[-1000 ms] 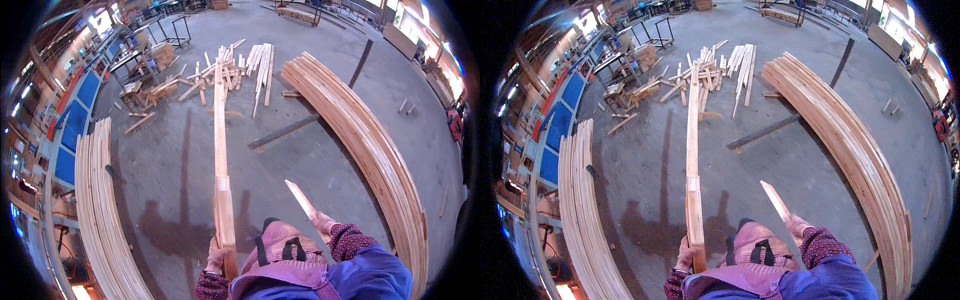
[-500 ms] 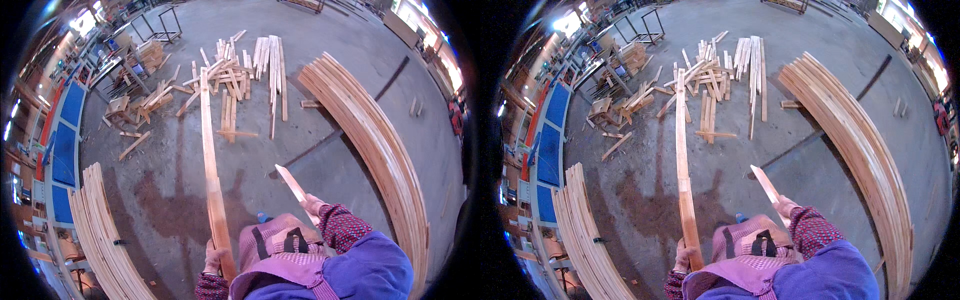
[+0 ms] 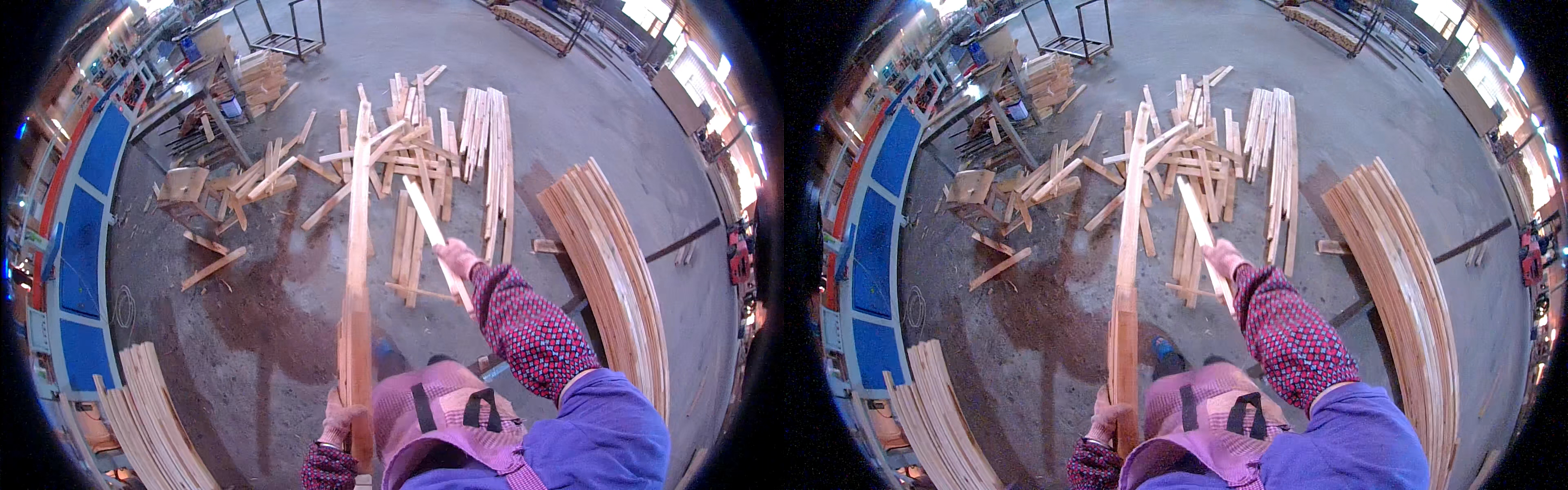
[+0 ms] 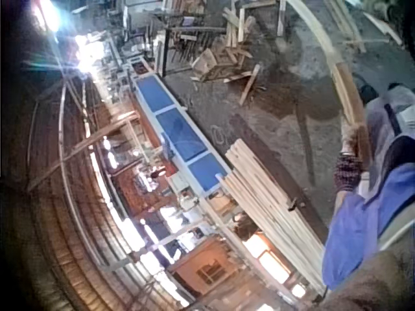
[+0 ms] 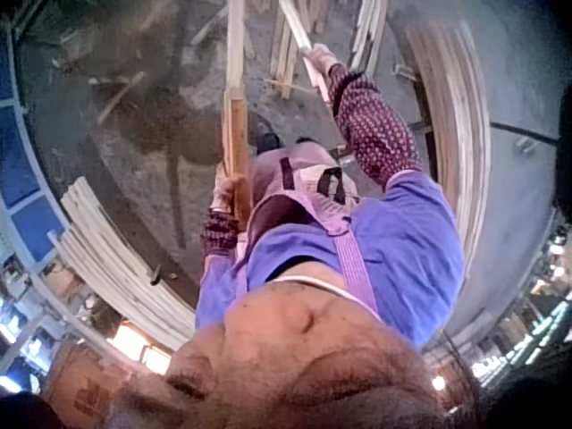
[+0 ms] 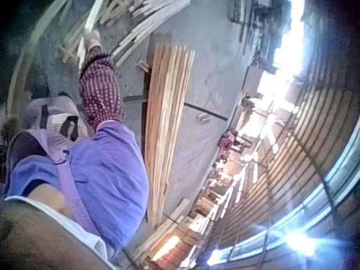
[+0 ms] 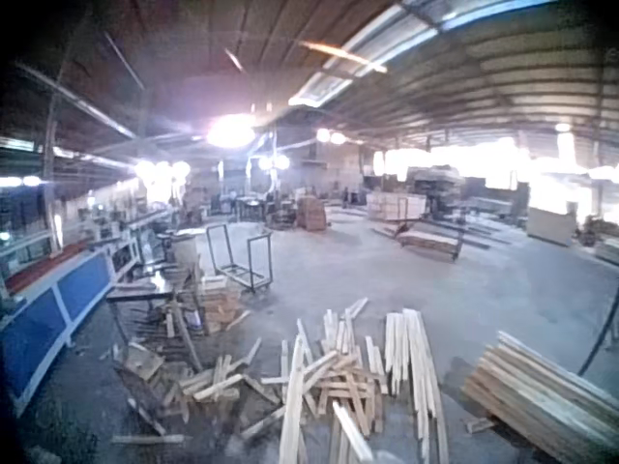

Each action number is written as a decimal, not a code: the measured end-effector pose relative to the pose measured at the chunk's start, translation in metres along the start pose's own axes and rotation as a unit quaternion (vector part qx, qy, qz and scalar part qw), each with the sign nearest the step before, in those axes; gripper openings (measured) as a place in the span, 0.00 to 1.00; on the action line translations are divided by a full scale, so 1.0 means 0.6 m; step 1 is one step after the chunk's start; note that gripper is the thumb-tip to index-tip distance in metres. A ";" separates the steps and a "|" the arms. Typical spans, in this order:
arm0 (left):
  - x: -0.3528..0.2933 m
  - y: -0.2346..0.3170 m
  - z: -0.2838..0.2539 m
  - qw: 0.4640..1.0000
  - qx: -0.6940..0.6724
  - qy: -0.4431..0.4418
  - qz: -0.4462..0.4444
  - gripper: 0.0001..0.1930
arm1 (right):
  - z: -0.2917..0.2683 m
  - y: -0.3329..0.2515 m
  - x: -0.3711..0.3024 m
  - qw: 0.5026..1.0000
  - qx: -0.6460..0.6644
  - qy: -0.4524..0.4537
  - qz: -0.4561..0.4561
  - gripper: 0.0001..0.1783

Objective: The person gathers scattered wooden planks from the floor of a workshop and stacks them into neat piles. They handle the wood by hand, picking up individual pieces and arranging them into organized stacks.

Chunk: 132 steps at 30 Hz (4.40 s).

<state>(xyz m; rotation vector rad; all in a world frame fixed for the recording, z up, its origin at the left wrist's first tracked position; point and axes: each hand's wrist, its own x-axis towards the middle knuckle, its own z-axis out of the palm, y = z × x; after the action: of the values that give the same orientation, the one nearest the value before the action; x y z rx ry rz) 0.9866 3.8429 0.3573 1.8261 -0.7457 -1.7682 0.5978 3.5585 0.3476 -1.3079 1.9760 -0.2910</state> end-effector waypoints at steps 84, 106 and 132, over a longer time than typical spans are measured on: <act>1.083 -0.185 0.150 0.866 0.476 -0.089 -0.125 0.68 | 0.701 0.331 0.944 0.982 0.171 -0.072 0.032 0.38; 0.532 0.164 0.146 0.965 0.212 -0.155 -0.016 0.31 | 0.348 0.043 0.518 0.905 0.362 -0.027 0.220 0.28; 0.736 0.778 0.572 0.987 0.143 0.029 0.073 0.17 | -0.426 0.024 0.770 0.858 0.488 -0.024 0.160 0.28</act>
<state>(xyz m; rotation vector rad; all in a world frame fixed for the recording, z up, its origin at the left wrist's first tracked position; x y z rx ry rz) 0.6266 3.2096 0.3363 1.9385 -1.1278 -1.5723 0.3163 3.1130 0.3107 -0.3169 1.5706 -0.9305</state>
